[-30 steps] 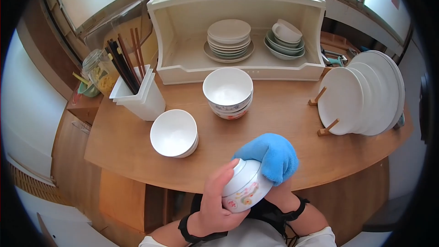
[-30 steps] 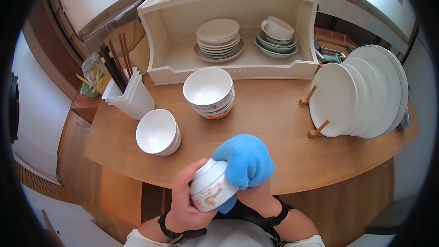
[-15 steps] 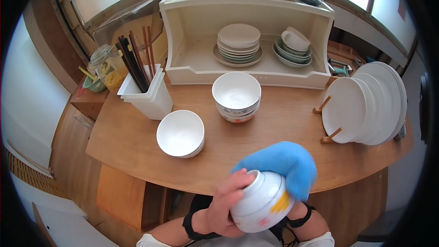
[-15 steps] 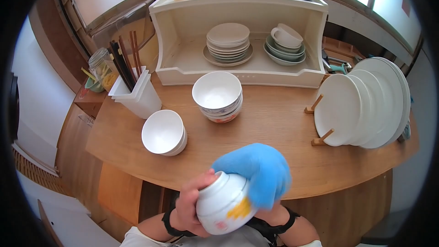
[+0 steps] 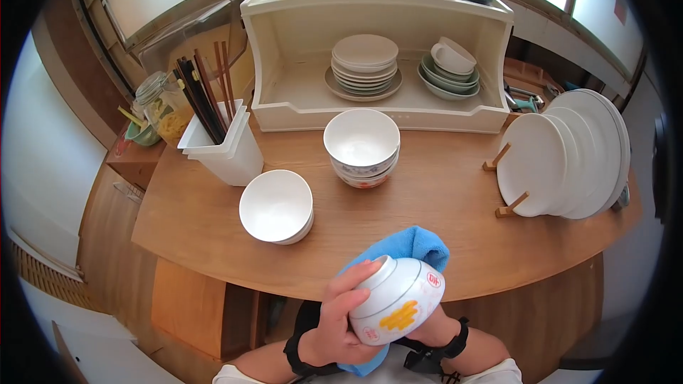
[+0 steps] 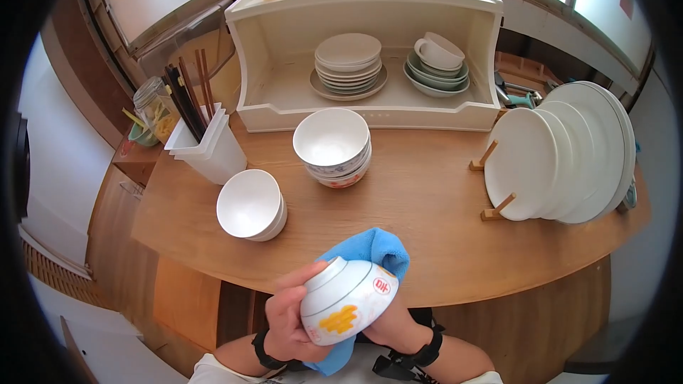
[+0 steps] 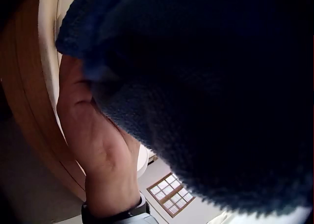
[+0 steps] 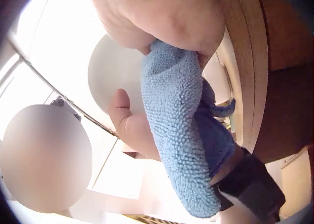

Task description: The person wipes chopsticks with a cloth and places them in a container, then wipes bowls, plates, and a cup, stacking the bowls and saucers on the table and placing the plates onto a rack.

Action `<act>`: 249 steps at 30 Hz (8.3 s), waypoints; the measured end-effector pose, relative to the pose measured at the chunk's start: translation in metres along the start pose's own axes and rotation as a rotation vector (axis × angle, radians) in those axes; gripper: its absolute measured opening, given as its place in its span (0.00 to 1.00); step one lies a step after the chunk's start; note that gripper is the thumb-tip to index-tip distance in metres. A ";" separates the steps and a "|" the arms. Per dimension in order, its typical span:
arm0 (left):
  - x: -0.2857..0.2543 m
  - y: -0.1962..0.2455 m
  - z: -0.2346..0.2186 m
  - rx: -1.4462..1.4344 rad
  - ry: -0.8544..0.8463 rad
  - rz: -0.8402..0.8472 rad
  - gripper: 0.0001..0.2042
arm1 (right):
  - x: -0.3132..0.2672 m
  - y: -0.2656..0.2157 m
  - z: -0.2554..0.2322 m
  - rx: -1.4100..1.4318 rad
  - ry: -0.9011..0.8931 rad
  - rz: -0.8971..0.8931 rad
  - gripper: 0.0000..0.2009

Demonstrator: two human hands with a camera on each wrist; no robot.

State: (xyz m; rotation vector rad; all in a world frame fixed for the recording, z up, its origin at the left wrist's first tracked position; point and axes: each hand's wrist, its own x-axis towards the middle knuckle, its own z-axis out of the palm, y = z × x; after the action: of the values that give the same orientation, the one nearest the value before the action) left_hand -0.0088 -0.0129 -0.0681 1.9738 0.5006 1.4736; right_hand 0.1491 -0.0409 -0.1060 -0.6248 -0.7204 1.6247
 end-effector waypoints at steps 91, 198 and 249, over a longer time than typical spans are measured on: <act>0.086 -0.037 -0.171 0.267 0.151 -0.914 0.16 | -0.016 -0.048 -0.030 -0.659 0.052 -0.282 0.24; 0.163 0.019 -0.107 0.921 -0.279 -0.238 0.18 | 0.019 -0.060 0.000 -1.051 -0.341 -0.557 0.07; 0.030 -0.006 0.010 -0.804 0.274 -0.686 0.48 | 0.008 -0.090 -0.007 -0.910 -0.074 -0.736 0.24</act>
State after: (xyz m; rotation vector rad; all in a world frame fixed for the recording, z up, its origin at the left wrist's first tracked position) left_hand 0.0097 0.0079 -0.0528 0.8569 0.5166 1.2127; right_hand 0.2119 -0.0217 -0.0437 -0.7962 -1.5505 0.5857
